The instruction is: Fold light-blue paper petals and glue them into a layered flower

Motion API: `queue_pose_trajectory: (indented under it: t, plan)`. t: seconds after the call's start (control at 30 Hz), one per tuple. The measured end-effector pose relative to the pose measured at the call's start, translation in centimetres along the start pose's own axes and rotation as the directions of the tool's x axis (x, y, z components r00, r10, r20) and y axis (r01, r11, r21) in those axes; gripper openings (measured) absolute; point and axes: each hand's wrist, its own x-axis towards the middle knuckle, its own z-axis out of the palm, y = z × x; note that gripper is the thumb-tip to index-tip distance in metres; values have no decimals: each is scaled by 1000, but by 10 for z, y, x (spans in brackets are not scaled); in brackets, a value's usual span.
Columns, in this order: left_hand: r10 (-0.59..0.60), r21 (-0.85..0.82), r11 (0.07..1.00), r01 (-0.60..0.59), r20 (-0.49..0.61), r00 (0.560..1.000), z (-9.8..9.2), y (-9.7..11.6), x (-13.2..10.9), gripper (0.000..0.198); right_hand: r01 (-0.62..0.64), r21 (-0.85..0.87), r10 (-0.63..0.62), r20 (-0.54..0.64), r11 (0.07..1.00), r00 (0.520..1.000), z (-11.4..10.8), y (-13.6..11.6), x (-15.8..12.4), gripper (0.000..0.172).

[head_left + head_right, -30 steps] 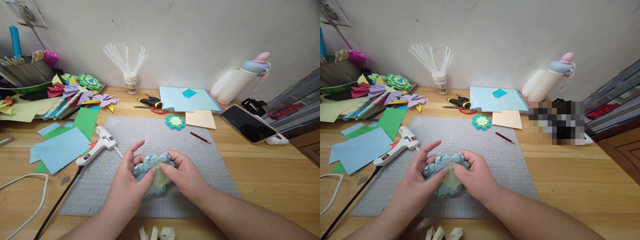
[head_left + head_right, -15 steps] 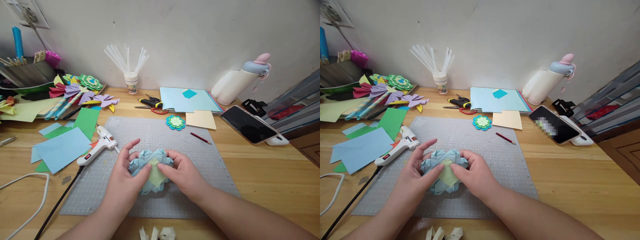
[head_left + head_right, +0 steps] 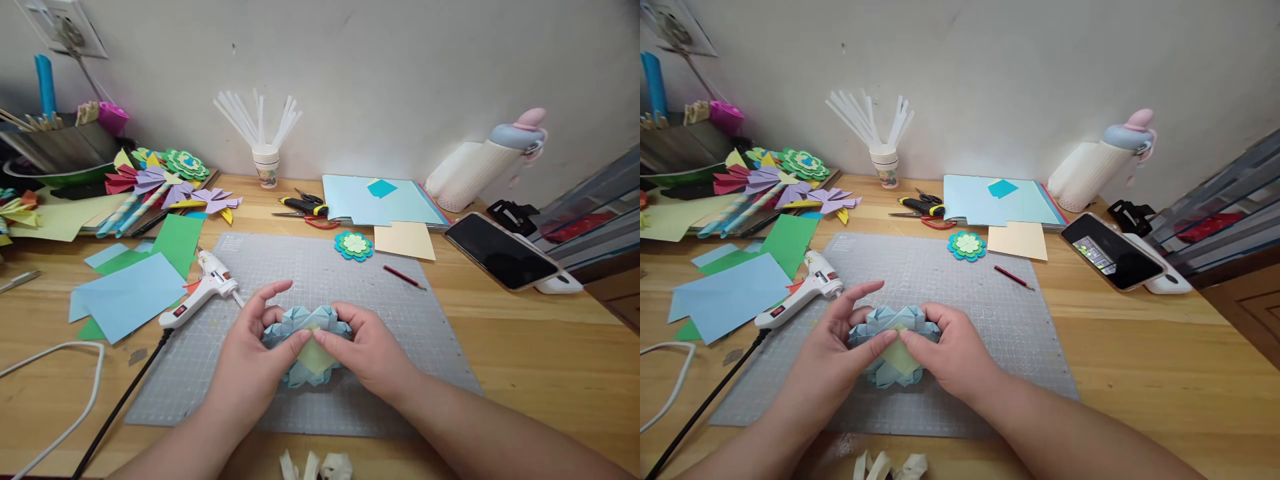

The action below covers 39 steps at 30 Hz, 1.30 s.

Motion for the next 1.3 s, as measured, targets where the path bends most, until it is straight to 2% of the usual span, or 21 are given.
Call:
queue_pose_trajectory:
  t: [0.07,0.13,0.2,0.23,0.27,0.3,0.37,0.4,0.5,0.63,0.77,0.83,0.93,1.03,1.07,1.13,1.17,1.2,1.23,1.27,1.3]
  plan:
    - [28,5,1000,-28,23,999,-6,-2,3,70,-12,31,13,-9,999,1000,-1,0,0,18]
    - [149,73,987,-146,-30,988,-17,-2,8,70,-25,92,29,-50,995,998,-4,2,2,22]
    - [328,241,928,-284,-166,930,-36,1,16,58,-11,141,29,-124,990,992,-11,3,6,26]
    - [384,319,898,-303,-235,893,-47,3,20,54,1,140,22,-163,990,986,-15,4,10,28]
    - [439,426,857,-290,-311,843,-58,6,23,51,7,122,17,-193,993,981,-19,5,13,30]
    - [459,575,794,-199,-352,816,-68,10,26,51,4,86,15,-215,996,977,-24,5,17,32]
    - [449,802,598,-4,-331,830,-85,18,28,49,-15,4,16,-235,1000,972,-33,4,25,35]
    - [411,876,478,69,-292,864,-91,21,28,47,-23,-28,15,-238,999,971,-36,4,28,37]
    - [280,968,203,145,-200,939,-100,29,24,56,-25,-101,0,-237,995,971,-41,3,33,42]
    - [255,979,114,169,-193,947,-104,27,21,62,-10,-222,-43,-236,975,971,-42,7,33,47]
    - [365,992,42,123,-130,922,-111,14,25,51,10,-386,-117,-253,922,960,-42,11,33,50]
    - [386,997,-10,81,-71,920,-115,7,27,43,24,-474,-176,-279,880,944,-42,12,32,52]
    - [338,997,-72,38,-11,941,-116,4,27,41,48,-585,-282,-315,809,906,-41,9,31,50]
    - [353,998,18,60,-62,933,-115,7,23,46,134,-688,-441,-291,713,849,-37,6,27,43]
    - [349,993,107,52,-87,933,-114,9,21,46,180,-705,-492,-267,686,829,-36,5,25,40]
    - [317,913,405,39,-180,931,-111,12,13,43,286,-686,-565,-218,669,796,-32,3,21,32]
    - [265,811,584,26,-221,938,-108,14,9,41,338,-657,-585,-195,674,788,-31,2,18,27]
    - [215,649,759,55,-328,920,-105,15,4,42,380,-621,-592,-173,686,787,-29,1,15,21]
    - [82,465,879,110,-374,924,-100,17,-1,42,405,-577,-583,-157,710,798,-26,0,12,16]
    - [-2,295,946,133,-405,914,-95,19,-5,42,409,-523,-552,-147,748,821,-23,0,9,12]
    - [-45,164,981,107,-342,939,-88,20,-9,43,391,-457,-499,-141,799,855,-20,-1,6,10]
